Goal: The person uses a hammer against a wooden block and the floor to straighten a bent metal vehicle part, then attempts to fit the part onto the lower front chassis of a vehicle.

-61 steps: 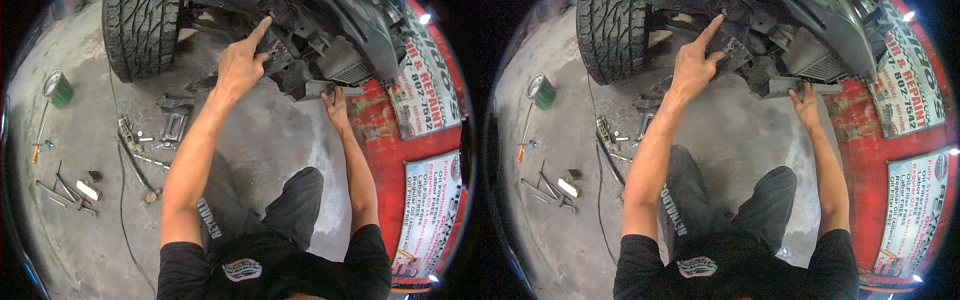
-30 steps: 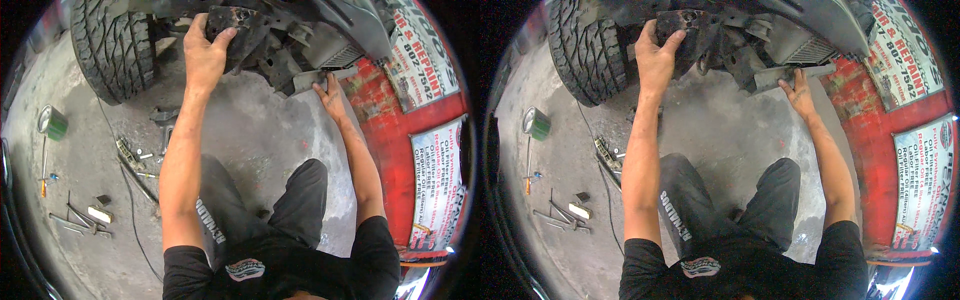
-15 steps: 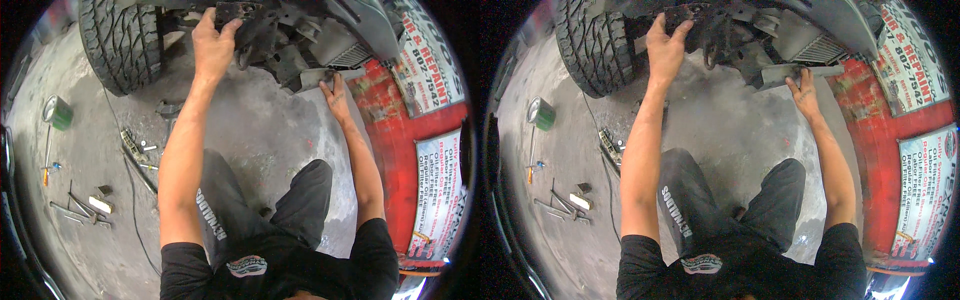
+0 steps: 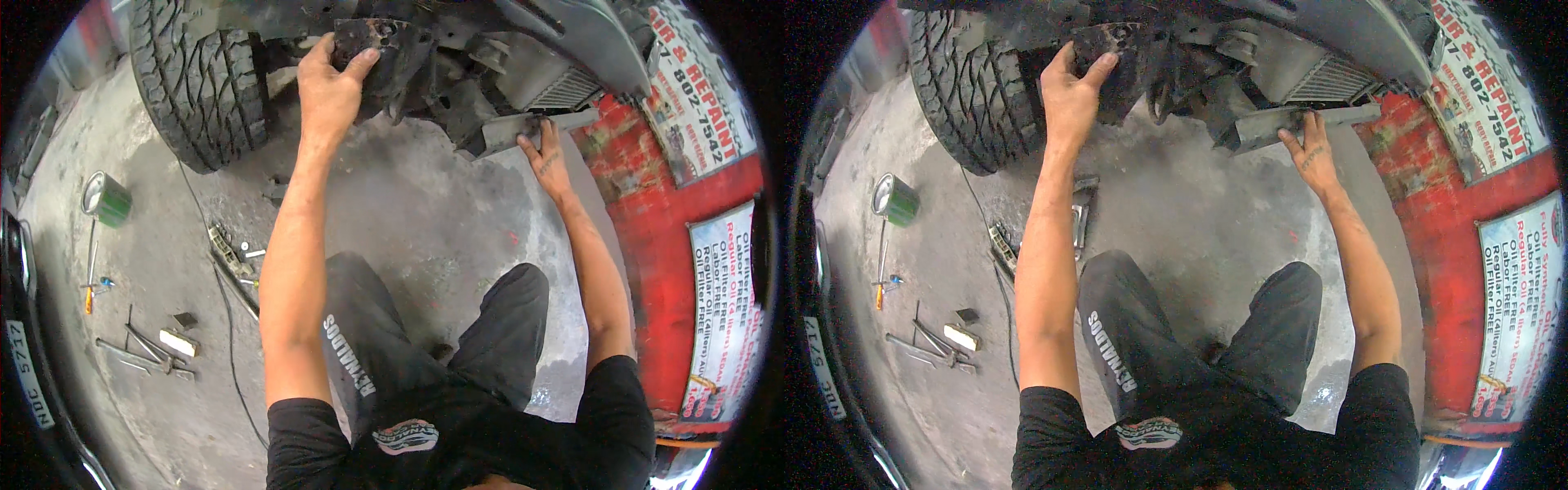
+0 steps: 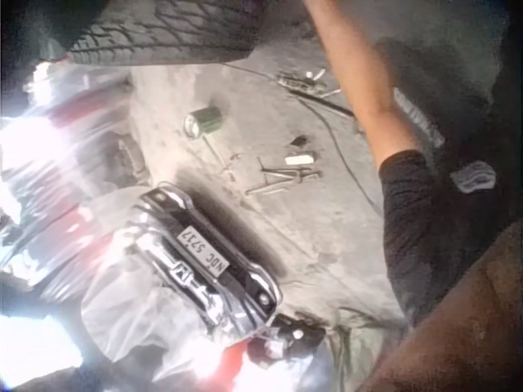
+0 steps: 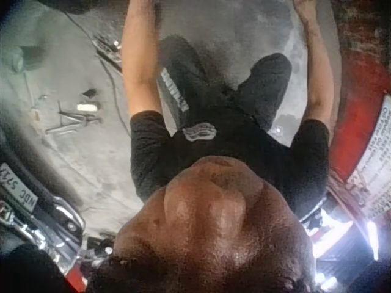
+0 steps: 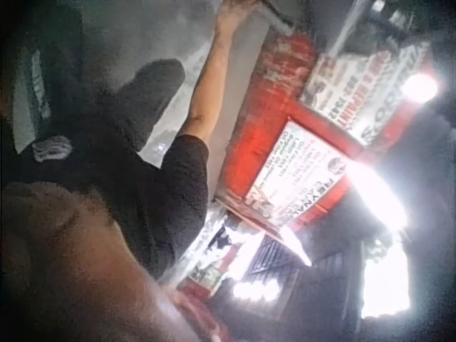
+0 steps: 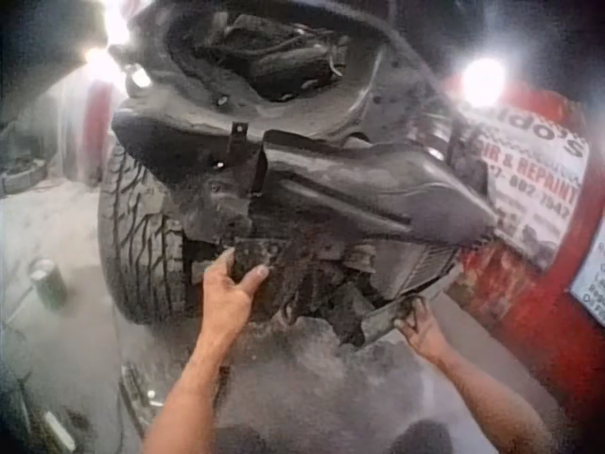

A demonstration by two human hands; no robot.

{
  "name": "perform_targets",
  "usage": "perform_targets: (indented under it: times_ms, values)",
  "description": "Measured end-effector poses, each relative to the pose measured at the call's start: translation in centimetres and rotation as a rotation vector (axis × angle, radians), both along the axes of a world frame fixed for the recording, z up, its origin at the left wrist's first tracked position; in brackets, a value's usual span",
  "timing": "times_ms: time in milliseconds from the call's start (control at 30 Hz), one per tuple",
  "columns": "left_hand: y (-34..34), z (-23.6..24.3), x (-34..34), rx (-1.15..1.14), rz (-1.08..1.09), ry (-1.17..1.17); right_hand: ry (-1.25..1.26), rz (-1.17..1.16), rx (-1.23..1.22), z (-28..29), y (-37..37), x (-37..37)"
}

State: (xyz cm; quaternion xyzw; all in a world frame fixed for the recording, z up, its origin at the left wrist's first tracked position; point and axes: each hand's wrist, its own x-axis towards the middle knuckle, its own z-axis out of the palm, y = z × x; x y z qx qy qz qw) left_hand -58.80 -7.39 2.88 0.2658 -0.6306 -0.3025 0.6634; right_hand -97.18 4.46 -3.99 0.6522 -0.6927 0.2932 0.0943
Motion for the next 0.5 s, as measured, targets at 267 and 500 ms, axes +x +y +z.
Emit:
perform_targets:
  times_ms: [267, 500]
  values:
    - [-0.7, 0.1, 0.4, -0.123, 0.147, -0.107, -0.094, 0.08, -0.002, 1.0, 0.2, 1.0]
    - [0.1, -0.2, -0.1, 0.044, 0.012, -0.021, -0.049, 0.081, -0.119, -0.1, -0.1, 0.4]
